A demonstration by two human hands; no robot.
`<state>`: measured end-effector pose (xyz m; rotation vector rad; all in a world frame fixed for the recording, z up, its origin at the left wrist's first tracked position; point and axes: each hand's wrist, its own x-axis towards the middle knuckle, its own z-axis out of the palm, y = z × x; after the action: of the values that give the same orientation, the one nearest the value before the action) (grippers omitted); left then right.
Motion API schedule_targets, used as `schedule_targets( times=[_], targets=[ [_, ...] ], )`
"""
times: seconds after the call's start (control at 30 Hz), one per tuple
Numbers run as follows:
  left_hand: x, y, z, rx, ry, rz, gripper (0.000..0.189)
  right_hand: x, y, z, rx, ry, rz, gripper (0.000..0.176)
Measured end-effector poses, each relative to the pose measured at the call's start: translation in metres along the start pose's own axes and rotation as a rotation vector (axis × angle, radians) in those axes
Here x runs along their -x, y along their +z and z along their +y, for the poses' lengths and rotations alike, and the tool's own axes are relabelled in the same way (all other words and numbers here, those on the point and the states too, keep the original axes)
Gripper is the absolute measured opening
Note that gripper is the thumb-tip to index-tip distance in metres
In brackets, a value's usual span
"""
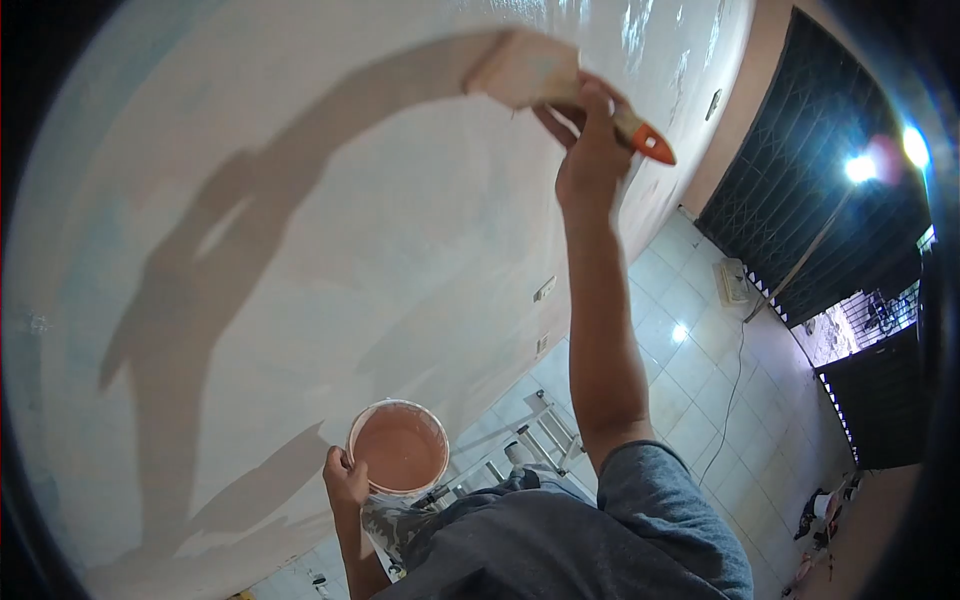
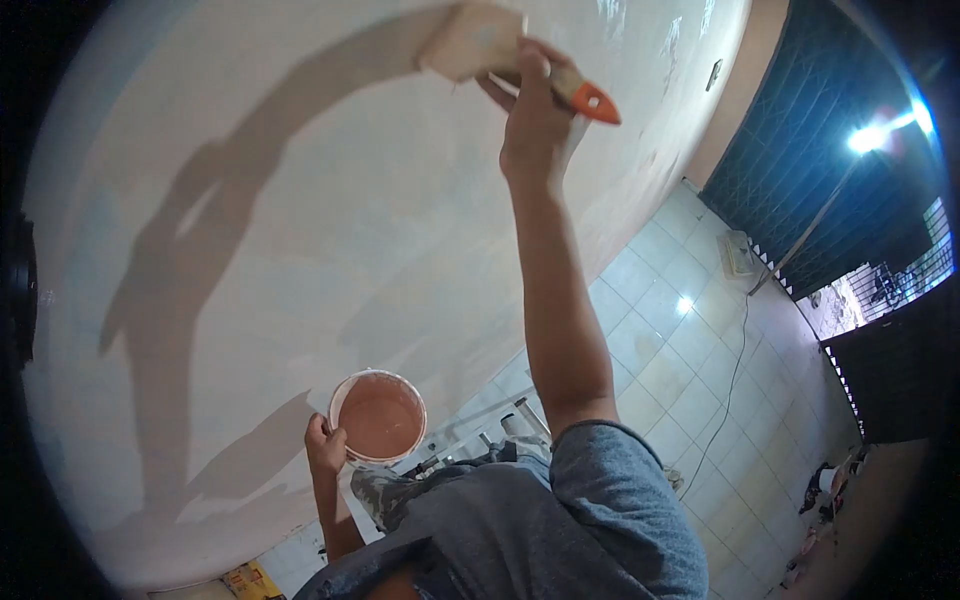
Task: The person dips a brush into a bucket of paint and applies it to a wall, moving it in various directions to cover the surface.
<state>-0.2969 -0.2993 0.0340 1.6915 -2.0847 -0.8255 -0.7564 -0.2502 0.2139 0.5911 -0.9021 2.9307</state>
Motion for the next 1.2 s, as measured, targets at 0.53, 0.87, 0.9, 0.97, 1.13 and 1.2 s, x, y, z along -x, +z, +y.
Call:
schedule_targets(
  times=[0.53, 0.87, 0.9, 0.97, 1.13, 1.2],
  targets=[
    [-0.012, 0.006, -0.010, -0.058, -0.008, -0.061, 0.017, 0.193, -0.254, 0.171, 0.293, 0.425, 0.337, 0.025],
    [-0.003, -0.001, 0.001, -0.121, -0.071, -0.062, 0.017, 0.084, -0.066, 0.072, 0.194, 0.192, 0.198, 0.024],
    [-0.003, 0.000, -0.005, -0.025, -0.012, -0.057, 0.017, 0.071, -0.046, 0.053, 0.143, 0.132, 0.173, 0.025],
    [-0.001, 0.001, -0.007, 0.076, 0.049, -0.046, 0.018, 0.050, -0.025, 0.035, 0.005, 0.025, 0.056, 0.023],
    [0.007, 0.004, -0.003, 0.089, -0.011, -0.028, 0.019, 0.057, -0.060, 0.072, -0.115, 0.102, 0.064, 0.022],
    [0.004, 0.005, -0.009, 0.068, -0.010, -0.029, 0.019, 0.084, -0.105, 0.103, -0.067, 0.182, 0.110, 0.023]
  ],
)
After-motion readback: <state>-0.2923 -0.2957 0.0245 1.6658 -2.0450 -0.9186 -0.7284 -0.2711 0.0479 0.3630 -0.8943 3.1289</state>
